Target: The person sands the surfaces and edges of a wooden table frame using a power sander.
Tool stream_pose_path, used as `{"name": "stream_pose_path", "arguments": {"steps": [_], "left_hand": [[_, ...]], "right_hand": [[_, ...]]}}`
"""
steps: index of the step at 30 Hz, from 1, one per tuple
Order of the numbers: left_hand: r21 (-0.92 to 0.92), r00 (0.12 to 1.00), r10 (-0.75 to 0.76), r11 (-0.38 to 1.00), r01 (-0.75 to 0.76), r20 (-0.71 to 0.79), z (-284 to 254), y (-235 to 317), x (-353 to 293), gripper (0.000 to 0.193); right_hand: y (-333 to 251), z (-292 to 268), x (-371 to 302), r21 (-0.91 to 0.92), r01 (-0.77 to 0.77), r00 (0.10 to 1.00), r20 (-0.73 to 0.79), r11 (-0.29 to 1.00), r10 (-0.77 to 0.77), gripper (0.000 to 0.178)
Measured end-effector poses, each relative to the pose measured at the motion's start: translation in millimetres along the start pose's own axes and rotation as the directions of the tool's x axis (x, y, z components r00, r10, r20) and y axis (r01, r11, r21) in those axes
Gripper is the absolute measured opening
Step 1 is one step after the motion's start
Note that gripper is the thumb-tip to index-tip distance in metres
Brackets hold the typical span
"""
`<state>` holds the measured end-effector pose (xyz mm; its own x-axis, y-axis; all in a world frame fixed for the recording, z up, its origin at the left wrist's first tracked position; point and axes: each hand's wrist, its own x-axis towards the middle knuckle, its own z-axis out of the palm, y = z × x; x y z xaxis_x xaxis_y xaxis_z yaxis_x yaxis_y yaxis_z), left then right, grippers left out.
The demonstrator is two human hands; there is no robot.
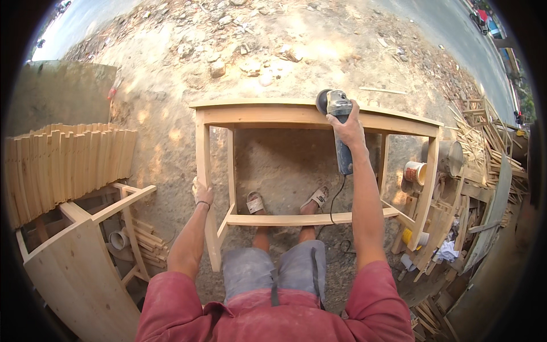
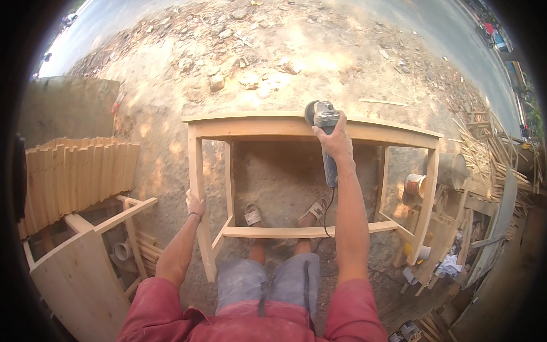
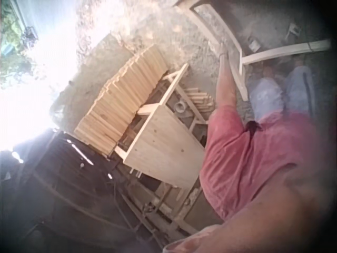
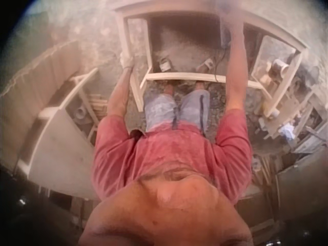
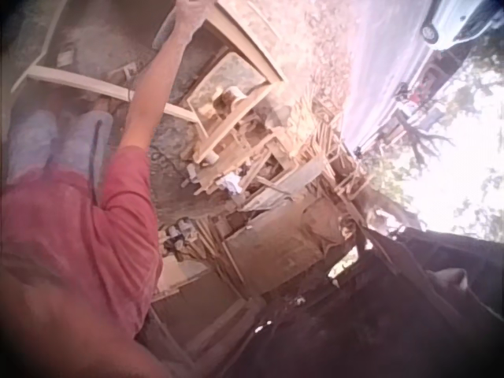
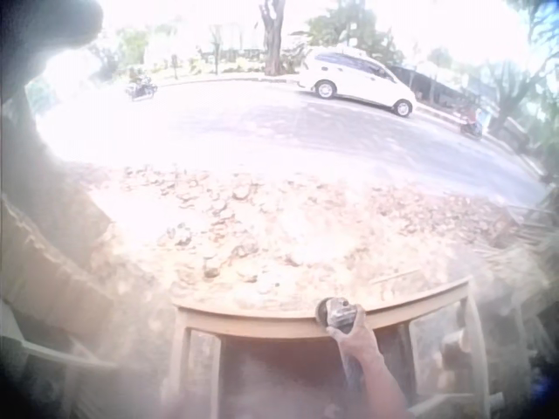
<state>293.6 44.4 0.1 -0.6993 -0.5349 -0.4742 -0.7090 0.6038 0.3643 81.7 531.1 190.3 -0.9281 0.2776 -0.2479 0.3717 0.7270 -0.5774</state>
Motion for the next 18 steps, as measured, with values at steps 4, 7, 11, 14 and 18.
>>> {"name": "stream_pose_path", "arguments": {"steps": [4,7,11,14,18], "left_hand": [[-0.041,0.999,0.053,0.998,-0.053,-0.005,2,-10,3,0.074],[-0.016,0.999,0.025,1.000,-0.024,0.023,0,-6,1,0.075],[0.011,0.998,0.049,0.999,-0.049,0.037,-1,-12,4,0.076],[0.009,0.996,0.033,0.999,-0.034,0.089,-5,-7,3,0.075],[0.022,0.995,0.041,0.999,-0.043,0.089,-1,3,0,0.074]], "right_hand": [[56,-37,18,0.030,-0.040,0.989,-0.141,0.999,0.044,0.097],[92,-59,30,0.019,-0.052,0.981,-0.186,0.998,0.054,0.098],[136,-81,46,0.091,-0.021,0.953,-0.300,0.996,0.047,0.098],[147,-85,45,0.211,-0.022,0.930,-0.354,0.977,0.098,0.096],[135,-58,32,0.241,0.056,0.930,-0.364,0.969,0.037,0.093]]}}
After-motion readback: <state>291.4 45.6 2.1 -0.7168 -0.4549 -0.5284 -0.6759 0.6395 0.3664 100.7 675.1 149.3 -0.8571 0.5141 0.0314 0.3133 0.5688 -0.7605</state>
